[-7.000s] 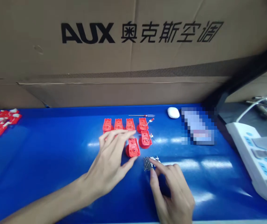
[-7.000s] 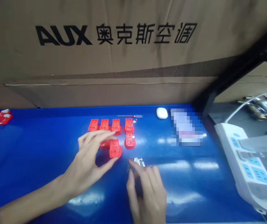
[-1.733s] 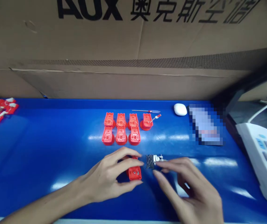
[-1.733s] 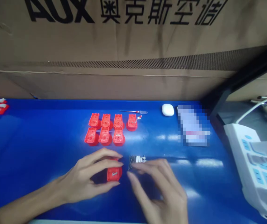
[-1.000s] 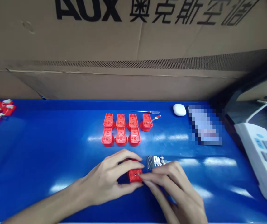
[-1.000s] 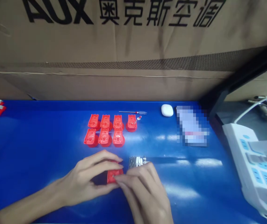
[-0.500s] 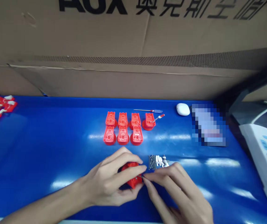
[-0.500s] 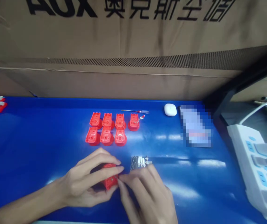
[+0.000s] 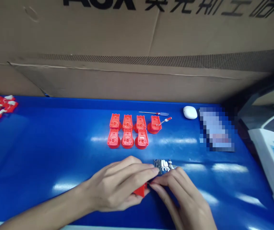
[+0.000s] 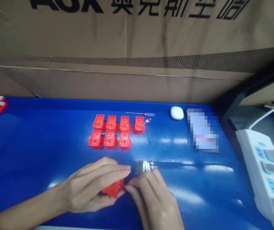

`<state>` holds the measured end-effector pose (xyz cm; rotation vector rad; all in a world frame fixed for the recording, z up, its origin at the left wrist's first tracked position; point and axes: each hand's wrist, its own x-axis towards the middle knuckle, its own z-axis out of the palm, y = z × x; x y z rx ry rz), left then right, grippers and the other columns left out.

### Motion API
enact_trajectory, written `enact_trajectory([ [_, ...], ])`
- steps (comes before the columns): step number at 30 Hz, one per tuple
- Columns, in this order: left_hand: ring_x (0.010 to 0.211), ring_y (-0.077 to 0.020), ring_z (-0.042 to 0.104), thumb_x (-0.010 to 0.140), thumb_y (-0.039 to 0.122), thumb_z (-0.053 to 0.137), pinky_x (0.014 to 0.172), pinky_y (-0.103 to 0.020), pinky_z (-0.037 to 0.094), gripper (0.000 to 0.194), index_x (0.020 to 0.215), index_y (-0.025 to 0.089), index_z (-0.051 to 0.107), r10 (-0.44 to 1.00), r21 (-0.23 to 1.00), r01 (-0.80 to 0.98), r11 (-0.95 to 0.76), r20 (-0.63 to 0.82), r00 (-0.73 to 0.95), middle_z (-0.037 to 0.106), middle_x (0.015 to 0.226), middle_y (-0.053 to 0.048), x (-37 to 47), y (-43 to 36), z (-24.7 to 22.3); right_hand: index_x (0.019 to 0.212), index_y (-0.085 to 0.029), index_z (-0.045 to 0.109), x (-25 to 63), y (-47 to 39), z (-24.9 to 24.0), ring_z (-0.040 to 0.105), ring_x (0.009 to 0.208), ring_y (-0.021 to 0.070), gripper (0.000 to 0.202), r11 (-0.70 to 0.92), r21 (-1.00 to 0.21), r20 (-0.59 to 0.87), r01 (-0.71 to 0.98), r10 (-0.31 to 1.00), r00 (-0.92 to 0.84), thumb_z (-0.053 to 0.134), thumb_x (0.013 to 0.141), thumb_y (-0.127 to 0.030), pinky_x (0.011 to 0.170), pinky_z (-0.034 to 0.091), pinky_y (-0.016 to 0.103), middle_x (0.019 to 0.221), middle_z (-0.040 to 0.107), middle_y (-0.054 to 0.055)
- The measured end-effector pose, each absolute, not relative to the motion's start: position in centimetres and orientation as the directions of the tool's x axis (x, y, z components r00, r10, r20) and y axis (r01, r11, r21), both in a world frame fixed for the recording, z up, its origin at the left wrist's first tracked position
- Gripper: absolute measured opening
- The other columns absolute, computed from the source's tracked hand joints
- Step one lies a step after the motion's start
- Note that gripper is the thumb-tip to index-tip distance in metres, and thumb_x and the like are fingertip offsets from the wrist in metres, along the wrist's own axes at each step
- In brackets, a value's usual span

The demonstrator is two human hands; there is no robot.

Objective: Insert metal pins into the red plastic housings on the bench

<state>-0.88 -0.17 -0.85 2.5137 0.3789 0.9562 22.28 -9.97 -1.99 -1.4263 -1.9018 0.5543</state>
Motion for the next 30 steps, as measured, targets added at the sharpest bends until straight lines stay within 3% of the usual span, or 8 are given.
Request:
enact_trajectory([
  [6, 0.109, -0.029, 0.077, 0.092, 0.002, 0.074, 0.091, -0.041, 0.071, 0.07, 0.158, 0.008, 0.052, 0.445, 0.509, 0.134, -0.85, 0.56, 0.699, 0.079, 0.13, -0.017, -0.8, 0.2, -0.7, 0.114, -0.026, 0.07, 23.4, -10.3, -1.8, 0.07, 0.094, 0.0187, 0.011, 0.285, -0.676, 0.311, 0.679, 0.946, -0.087, 0.066, 0.108, -0.018, 0.083, 0.059, 0.03, 0.103, 0.074, 0.003],
  [11, 0.113, -0.0284, 0.078, 0.095, 0.007, 0.077, 0.097, -0.044, 0.071, 0.062, 0.154, 0.013, 0.057, 0.481, 0.574, 0.104, -0.812, 0.559, 0.675, 0.079, 0.131, -0.017, -0.8, 0.5, -0.9, 0.119, -0.026, 0.073, 24.3, -11.0, -1.4, 0.069, 0.099, 0.0193, 0.018, 0.245, -0.643, 0.349, 0.725, 0.937, -0.007, 0.067, 0.106, -0.016, 0.08, 0.06, 0.029, 0.112, 0.072, 0.006],
  [16, 0.126, -0.0285, 0.074, 0.101, 0.008, 0.072, 0.108, -0.045, 0.066, 0.048, 0.148, 0.017, 0.062, 0.501, 0.686, 0.098, -0.721, 0.418, 0.758, 0.073, 0.143, -0.017, -1.1, 0.3, -0.9, 0.122, -0.029, 0.078, 24.1, -11.4, -1.4, 0.069, 0.091, 0.0172, 0.021, 0.178, -0.658, 0.356, 0.732, 0.93, 0.094, 0.069, 0.105, -0.018, 0.073, 0.06, 0.027, 0.115, 0.065, 0.007],
  [22, 0.122, -0.021, 0.076, 0.1, 0.008, 0.072, 0.103, -0.032, 0.065, 0.03, 0.128, 0.02, 0.066, 0.617, 0.828, 0.175, -0.532, 0.238, 0.75, 0.071, 0.145, -0.013, -1.1, -0.1, -1.0, 0.125, -0.029, 0.077, 23.5, -11.8, -1.4, 0.07, 0.101, 0.0201, 0.023, 0.102, -0.741, 0.244, 0.664, 0.961, 0.126, 0.065, 0.108, -0.02, 0.086, 0.061, 0.029, 0.112, 0.07, 0.006],
  [26, 0.12, -0.0204, 0.076, 0.099, 0.016, 0.078, 0.103, -0.033, 0.063, 0.026, 0.121, 0.021, 0.066, 0.643, 0.839, 0.204, -0.504, 0.206, 0.738, 0.073, 0.14, -0.011, -1.0, -0.1, -1.1, 0.151, -0.031, 0.066, 23.5, -11.8, -1.3, 0.072, 0.094, 0.017, 0.043, 0.116, -0.726, 0.252, 0.678, 0.962, 0.105, 0.059, 0.11, -0.021, 0.083, 0.063, 0.025, 0.114, 0.069, 0.006],
  [30, 0.12, -0.0217, 0.073, 0.098, 0.014, 0.077, 0.105, -0.038, 0.062, 0.018, 0.11, 0.019, 0.066, 0.631, 0.82, 0.179, -0.544, 0.259, 0.731, 0.074, 0.133, -0.012, -0.8, 0.0, -0.8, 0.145, -0.03, 0.069, 23.3, -11.7, -1.0, 0.071, 0.1, 0.0179, 0.036, 0.095, -0.758, 0.219, 0.646, 0.969, 0.113, 0.055, 0.112, -0.023, 0.084, 0.061, 0.025, 0.115, 0.068, 0.007],
])
